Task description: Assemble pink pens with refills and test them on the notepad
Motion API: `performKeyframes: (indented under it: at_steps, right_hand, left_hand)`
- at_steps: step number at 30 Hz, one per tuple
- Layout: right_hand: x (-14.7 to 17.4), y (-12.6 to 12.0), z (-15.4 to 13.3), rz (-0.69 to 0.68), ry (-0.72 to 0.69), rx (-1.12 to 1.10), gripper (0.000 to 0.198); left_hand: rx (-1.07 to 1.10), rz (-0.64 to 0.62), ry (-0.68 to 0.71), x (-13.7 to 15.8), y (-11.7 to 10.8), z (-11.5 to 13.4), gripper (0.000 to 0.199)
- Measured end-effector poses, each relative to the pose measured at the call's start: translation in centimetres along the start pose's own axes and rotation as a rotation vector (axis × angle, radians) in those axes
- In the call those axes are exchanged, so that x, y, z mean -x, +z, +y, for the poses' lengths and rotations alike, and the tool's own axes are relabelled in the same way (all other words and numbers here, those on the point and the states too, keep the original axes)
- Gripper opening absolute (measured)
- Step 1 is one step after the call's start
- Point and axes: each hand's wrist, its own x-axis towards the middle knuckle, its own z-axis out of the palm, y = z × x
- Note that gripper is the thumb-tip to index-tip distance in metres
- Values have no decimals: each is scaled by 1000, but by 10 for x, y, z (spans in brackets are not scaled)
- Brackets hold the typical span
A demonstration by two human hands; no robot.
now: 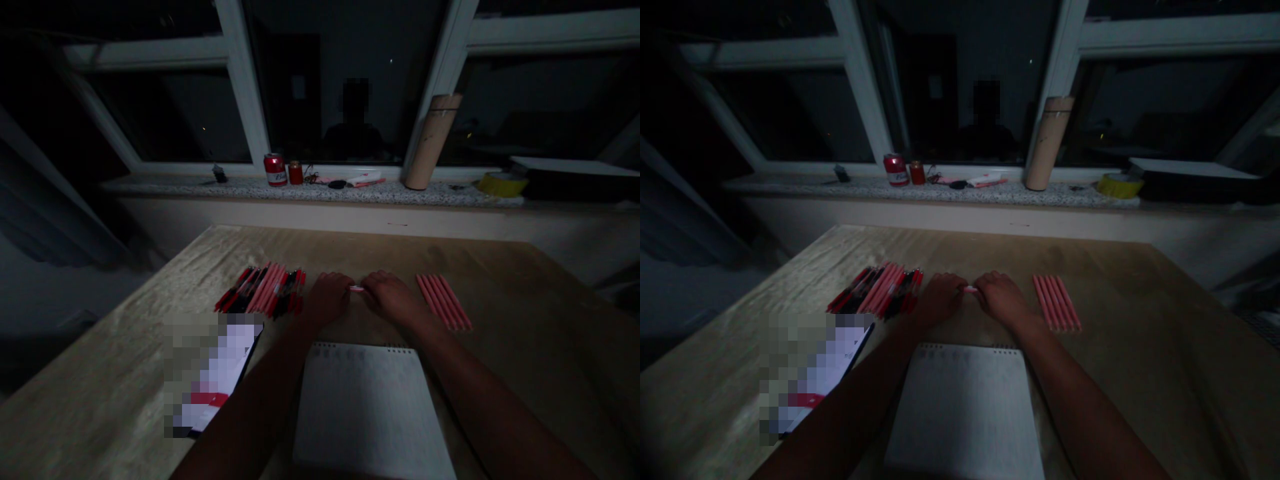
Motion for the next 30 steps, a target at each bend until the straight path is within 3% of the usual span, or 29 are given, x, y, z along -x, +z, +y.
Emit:
performKeyframes:
  at_steps: [30]
  right_hand:
    - [-1,5,1,51,10,-229,32]
  left_hand:
    - [2,51,-27,0,2,-1,14]
